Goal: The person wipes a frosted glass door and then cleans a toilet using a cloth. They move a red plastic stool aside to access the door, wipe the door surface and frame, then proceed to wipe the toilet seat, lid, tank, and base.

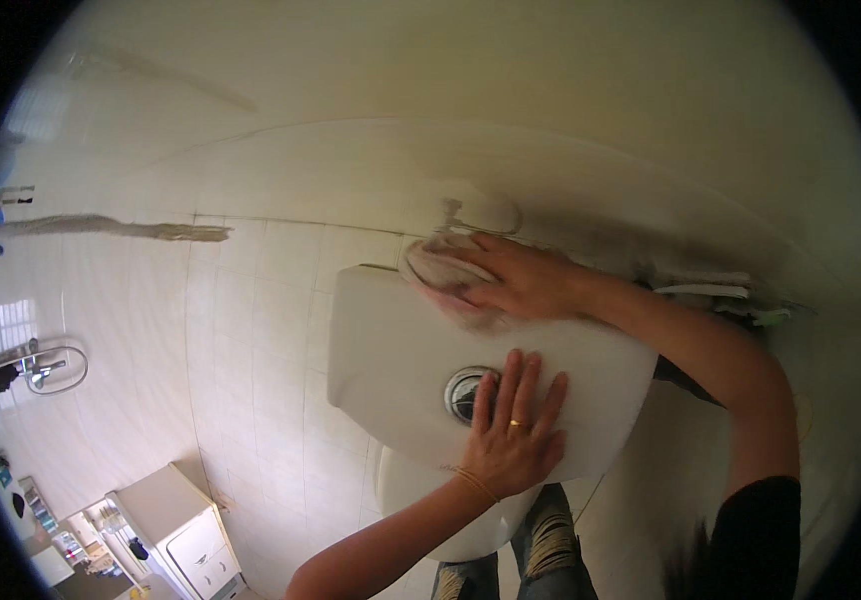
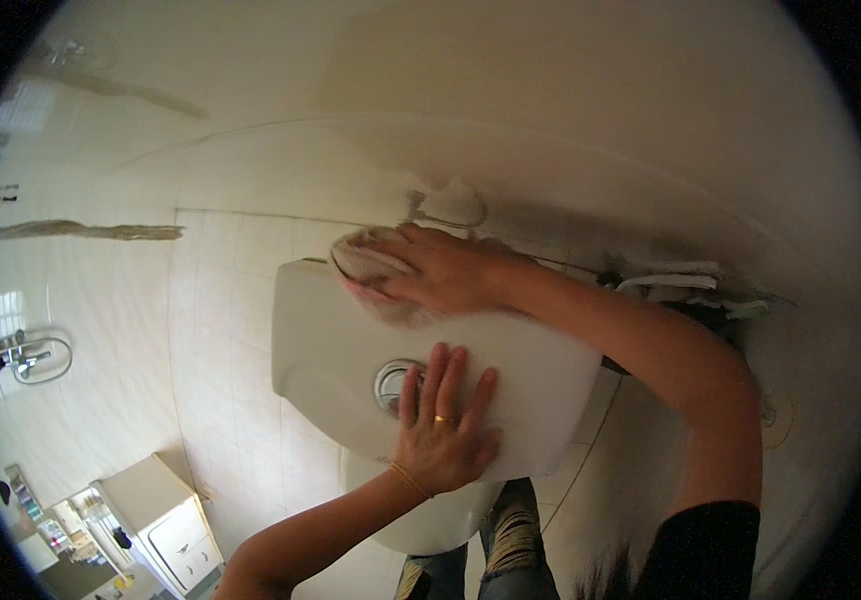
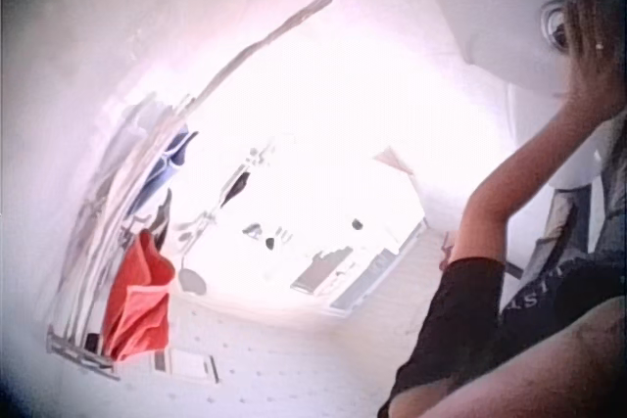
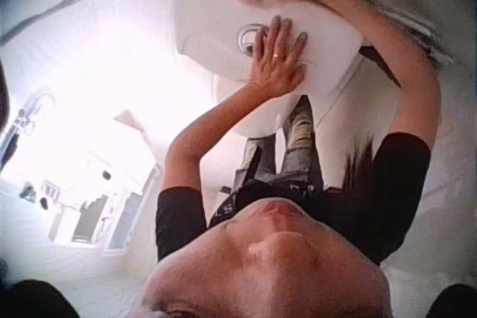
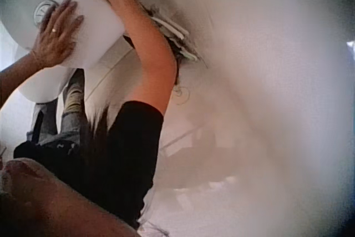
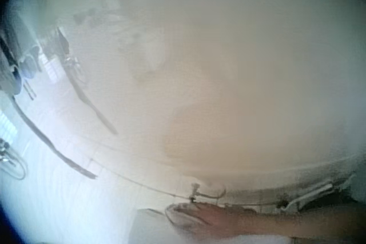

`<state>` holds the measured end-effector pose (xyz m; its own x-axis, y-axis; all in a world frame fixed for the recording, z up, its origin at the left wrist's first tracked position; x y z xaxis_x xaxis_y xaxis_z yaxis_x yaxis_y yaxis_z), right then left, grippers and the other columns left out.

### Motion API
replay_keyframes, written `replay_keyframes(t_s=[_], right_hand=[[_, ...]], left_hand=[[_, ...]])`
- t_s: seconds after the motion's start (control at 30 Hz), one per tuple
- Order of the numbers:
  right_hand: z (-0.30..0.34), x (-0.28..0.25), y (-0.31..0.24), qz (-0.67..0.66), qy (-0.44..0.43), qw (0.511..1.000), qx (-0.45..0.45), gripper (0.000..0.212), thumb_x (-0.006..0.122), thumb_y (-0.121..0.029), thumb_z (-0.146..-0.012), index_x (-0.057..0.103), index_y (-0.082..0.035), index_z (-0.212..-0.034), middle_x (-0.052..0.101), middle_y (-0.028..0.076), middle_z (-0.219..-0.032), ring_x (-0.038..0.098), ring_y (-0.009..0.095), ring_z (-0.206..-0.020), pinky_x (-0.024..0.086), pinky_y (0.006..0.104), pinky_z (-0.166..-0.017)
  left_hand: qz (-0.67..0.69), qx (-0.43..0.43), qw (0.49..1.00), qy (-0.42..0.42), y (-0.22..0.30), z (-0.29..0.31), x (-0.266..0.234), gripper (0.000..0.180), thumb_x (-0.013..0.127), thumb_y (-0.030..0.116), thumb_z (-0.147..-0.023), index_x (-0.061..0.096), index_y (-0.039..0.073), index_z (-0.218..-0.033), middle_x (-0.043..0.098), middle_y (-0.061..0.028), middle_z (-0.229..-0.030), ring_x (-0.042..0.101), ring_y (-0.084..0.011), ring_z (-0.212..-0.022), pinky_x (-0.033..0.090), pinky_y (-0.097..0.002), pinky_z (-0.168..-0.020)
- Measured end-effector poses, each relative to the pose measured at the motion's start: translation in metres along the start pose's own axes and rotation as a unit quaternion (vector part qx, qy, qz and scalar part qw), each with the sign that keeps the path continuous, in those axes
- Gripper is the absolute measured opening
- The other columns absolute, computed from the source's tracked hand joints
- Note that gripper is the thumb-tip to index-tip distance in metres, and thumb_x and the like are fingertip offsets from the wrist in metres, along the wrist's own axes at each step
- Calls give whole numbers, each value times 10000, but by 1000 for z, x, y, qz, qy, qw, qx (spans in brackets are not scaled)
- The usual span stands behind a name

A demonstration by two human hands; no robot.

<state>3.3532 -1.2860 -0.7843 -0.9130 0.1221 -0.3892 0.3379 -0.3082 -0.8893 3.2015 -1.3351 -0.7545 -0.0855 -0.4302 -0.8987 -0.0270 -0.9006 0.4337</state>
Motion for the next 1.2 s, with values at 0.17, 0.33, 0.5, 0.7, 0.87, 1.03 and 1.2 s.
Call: replay_keyframes(t_s=[0.17, 0.33, 0.5, 0.7, 0.87, 1.03, 1.2], right_hand=[[-153, 49, -2, 73, -51, 982, -167, 487, 385, -426, -893, 401, -197, -1323, 406, 98, -1328, 437, 294, -1140, 342, 380, -970], [-190, 95, -13, 18, -334, 941, 46, 541, 418, -467, -867, 400, -183, -1328, 401, 72, -1348, 411, 269, -1177, 321, 349, -987], [-135, 68, 47, -134, -196, 960, 147, 743, 299, -658, -821, 292, -173, -1384, 314, 121, -1405, 299, 270, -1277, 231, 391, -1042], [42, 10, 109, -179, -177, 911, 328, 679, 275, -530, -899, 145, -118, -1423, 212, 103, -1448, 216, 229, -1311, 170, 347, -1068], [164, -5, 140, -241, -6, 854, 461, 674, 338, -514, -885, 245, -82, -1394, 295, 121, -1401, 342, 245, -1224, 273, 364, -1007], [164, -12, 131, -279, 75, 882, 373, 567, 383, -392, -883, 339, -48, -1332, 379, 152, -1305, 412, 257, -1128, 309, 363, -966], [86, -22, 39, 114, -30, 974, 191, 563, 423, -354, -864, 344, -28, -1315, 388, 218, -1254, 416, 313, -1143, 323, 388, -964]], left_hand=[[33, 21, 999, 20, 11, -8, -2, 607, 518, 303, -772, 387, 72, -1318, 251, -225, -1407, 218, -362, -1325, 177, -491, -1052], [69, 19, 996, 49, 3, 4, -1, 552, 519, 259, -778, 422, 54, -1281, 297, -221, -1384, 232, -354, -1321, 183, -474, -1057], [20, 6, 999, 32, -3, 1, -7, 654, 568, 339, -733, 397, 93, -1315, 249, -214, -1407, 202, -354, -1328, 145, -479, -1061], [33, 7, 999, 24, 3, -8, -3, 709, 604, 309, -706, 361, 103, -1339, 212, -209, -1418, 173, -358, -1335, 135, -494, -1059], [17, -10, 1000, 21, 0, -9, -3, 702, 609, 294, -697, 369, 112, -1332, 214, -206, -1415, 171, -358, -1335, 120, -497, -1063], [46, 8, 999, 23, 9, -13, -3, 678, 592, 302, -722, 372, 99, -1330, 222, -211, -1410, 169, -359, -1337, 127, -494, -1065], [45, 9, 999, 24, 1, -4, -5, 658, 577, 276, -747, 362, 68, -1333, 243, -202, -1408, 189, -346, -1334, 163, -452, -1077]])
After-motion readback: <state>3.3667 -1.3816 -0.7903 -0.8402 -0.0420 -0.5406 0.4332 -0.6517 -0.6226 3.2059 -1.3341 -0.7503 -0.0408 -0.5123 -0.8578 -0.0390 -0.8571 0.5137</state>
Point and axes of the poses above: each hand's wrist, its own z-axis away from the middle knuckle, its own x-axis out of the palm, y = z × x, the point moved 7 cm from there along -z, towards the middle knuckle
